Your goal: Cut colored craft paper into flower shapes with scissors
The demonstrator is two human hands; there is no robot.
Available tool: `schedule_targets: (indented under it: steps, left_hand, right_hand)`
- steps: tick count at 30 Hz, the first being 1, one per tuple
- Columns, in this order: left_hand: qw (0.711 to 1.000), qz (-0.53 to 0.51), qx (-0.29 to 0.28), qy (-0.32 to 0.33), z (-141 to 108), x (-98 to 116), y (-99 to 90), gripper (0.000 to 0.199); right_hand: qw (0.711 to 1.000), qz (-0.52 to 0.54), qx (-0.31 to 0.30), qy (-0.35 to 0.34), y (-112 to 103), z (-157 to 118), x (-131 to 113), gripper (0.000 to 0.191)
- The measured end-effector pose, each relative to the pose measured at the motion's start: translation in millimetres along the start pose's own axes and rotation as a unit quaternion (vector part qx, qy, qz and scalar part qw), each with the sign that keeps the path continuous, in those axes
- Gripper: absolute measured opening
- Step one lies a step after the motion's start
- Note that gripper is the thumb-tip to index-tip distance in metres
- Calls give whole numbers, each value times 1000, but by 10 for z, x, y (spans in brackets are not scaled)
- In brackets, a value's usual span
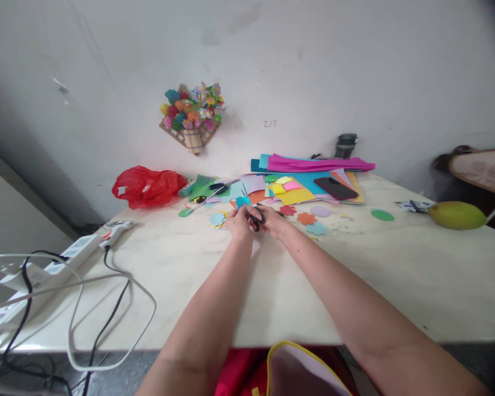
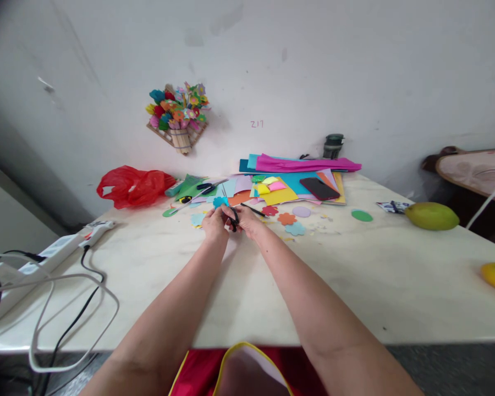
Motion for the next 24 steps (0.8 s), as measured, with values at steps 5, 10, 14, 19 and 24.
schedule_targets:
  steps: [5, 10, 14, 19, 24]
  left_hand:
    - [999, -8, 25, 20, -38, 29, -20, 22]
    - [999, 4, 30, 18, -23, 18, -39, 21]
    - [999, 7, 28, 14, -11, 14, -40, 22]
    - [1000, -16, 18, 11, -11, 10, -32, 22]
    - [999, -35, -33, 1, 86, 3, -27, 20]
  right_hand:
    - [1000, 0, 22, 2, 20, 7, 15, 35]
    - [999, 2, 38, 7, 44, -5, 7, 31]
    - [999, 3, 45, 12, 54, -10, 8, 28]
    - [998, -12, 63, 15, 49, -8, 18, 26]
    - [998, -17, 55, 9, -9, 3, -9, 32]
Point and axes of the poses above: each hand's wrist, its own z-axis towards the middle knuckle, its own y-axis out of the palm, x = y × z, the point moved 6 cm from there along z, towards the middle knuckle, and after that the axes turned 3 degrees about -y, right-handed, at the moved point
